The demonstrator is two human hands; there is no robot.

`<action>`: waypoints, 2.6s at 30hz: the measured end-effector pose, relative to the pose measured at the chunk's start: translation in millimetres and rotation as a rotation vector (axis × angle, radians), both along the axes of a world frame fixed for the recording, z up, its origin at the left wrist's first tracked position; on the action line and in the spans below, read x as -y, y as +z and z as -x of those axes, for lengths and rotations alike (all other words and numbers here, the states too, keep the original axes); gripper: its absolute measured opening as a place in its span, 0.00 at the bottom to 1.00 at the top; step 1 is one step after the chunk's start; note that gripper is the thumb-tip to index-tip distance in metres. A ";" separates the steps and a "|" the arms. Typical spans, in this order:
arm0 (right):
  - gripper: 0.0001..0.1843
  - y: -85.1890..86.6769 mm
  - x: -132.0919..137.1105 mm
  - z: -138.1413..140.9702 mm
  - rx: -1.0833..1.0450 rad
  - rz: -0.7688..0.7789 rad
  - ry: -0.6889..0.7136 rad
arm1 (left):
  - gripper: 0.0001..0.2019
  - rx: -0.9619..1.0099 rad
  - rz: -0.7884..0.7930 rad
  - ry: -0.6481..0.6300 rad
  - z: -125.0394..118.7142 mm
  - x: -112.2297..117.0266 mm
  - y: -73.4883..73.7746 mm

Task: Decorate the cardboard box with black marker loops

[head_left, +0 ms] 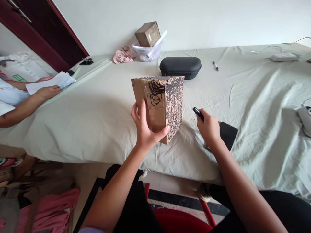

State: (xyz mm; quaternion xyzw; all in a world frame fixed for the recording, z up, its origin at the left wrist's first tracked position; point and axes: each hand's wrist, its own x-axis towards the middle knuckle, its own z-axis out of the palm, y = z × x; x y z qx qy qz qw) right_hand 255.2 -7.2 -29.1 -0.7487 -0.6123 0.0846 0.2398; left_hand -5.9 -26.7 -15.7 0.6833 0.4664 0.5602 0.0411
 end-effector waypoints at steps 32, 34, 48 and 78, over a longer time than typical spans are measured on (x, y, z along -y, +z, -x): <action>0.14 67.7 33.6 23.9 -1.166 -0.293 0.643 | 0.56 -0.230 0.092 0.203 -19.2 41.8 34.1; 0.14 72.8 45.5 32.9 -1.128 -0.389 0.712 | 0.57 -0.282 0.120 0.221 -24.0 51.6 39.3; 0.08 81.0 75.8 56.8 -0.682 -0.580 0.624 | 0.51 -0.470 0.222 0.300 -27.9 76.6 55.3; 0.06 83.0 81.6 61.5 -0.616 -0.592 0.566 | 0.51 -0.436 0.229 0.271 -28.9 78.2 55.3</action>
